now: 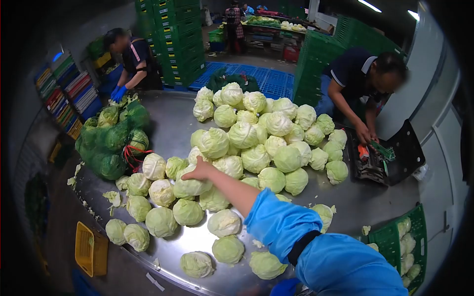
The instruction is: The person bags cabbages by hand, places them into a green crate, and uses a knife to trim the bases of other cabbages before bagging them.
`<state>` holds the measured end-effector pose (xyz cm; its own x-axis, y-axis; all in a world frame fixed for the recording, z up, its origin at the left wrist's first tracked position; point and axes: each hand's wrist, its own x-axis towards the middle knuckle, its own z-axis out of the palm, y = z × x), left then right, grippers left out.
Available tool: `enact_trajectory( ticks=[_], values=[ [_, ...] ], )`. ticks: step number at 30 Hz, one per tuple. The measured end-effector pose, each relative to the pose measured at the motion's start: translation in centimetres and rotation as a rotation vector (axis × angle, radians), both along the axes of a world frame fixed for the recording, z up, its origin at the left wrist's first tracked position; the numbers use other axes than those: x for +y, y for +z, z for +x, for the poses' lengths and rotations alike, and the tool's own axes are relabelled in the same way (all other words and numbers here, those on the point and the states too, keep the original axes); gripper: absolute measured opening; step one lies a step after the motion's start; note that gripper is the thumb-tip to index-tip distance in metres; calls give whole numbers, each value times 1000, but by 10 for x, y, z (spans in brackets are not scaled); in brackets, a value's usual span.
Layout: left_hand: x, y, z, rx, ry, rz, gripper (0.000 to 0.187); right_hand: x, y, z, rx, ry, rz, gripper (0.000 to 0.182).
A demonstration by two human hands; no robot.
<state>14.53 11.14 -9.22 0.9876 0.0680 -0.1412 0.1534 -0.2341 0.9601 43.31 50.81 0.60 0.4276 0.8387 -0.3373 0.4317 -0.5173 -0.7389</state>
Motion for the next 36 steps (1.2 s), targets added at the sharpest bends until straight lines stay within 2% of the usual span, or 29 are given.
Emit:
enact_trajectory(
  ticks=[2,5,6,9,10,12,14,15,16,17,18,19,20,21,22,23,24,25,26,27,28,30,33,34,36],
  values=[
    [-3,-3,-4,-9,7,7,26,12,-7,15,45,160,-103,133],
    [-8,-8,-6,-10,-21,26,25,1,2,14,75,188,-78,126],
    [-3,-2,-3,68,-78,33,26,-8,7,14,173,147,-5,121],
    [-5,15,-11,-30,122,-4,29,-58,23,10,458,24,181,102],
    [-7,6,-15,-66,133,14,29,-77,28,9,530,-23,216,93],
    [-17,-18,-20,-148,152,44,31,-122,34,5,893,-79,341,82],
    [-22,-8,-19,-150,97,69,31,-185,33,-5,1262,-33,684,73],
    [-22,-1,-18,-152,68,84,32,-224,23,-10,1456,-181,562,73],
    [-26,5,-19,-107,95,76,31,-264,8,-16,1530,-109,650,79],
    [-34,-11,-18,-161,60,110,37,-315,22,-32,1598,-212,621,86],
    [-41,-47,-15,-214,23,144,44,-362,27,-45,1579,-381,501,90],
    [-48,-66,-14,-270,-16,179,50,-403,55,-67,1538,-496,395,88],
    [-38,-2,-3,-38,-184,279,41,-452,31,-75,1646,-410,354,87],
    [-45,3,4,-179,-143,322,45,-486,26,-91,1469,-536,265,95],
    [-52,1,12,-319,-99,362,49,-530,10,-102,1605,-470,291,99],
    [-58,-6,20,-459,-55,397,54,-564,4,-116,1661,-513,258,103],
    [-63,-53,12,-358,-215,715,65,-592,9,-132,1669,-582,218,107],
    [-64,-72,12,-298,-231,500,67,-612,29,-148,1675,-639,262,109],
    [-66,-91,12,-235,-233,286,70,-633,17,-160,1761,-700,320,107],
    [-64,-98,9,-124,-319,207,71,-656,-1,-178,1851,-763,378,104],
    [-63,-79,5,-33,-329,103,70,-675,-20,-190,1817,-729,479,99],
    [-63,2,20,153,-346,-100,70,-707,-54,-206,1737,-661,677,92],
    [-82,36,27,11,-276,-434,74,-722,-37,-218,1136,-918,712,86],
    [-88,58,28,4,-266,-310,82,-725,-34,-221,1004,-1002,702,81],
    [-112,66,21,-120,-268,-82,84,-729,-33,-227,702,-1000,678,77]
  ],
)
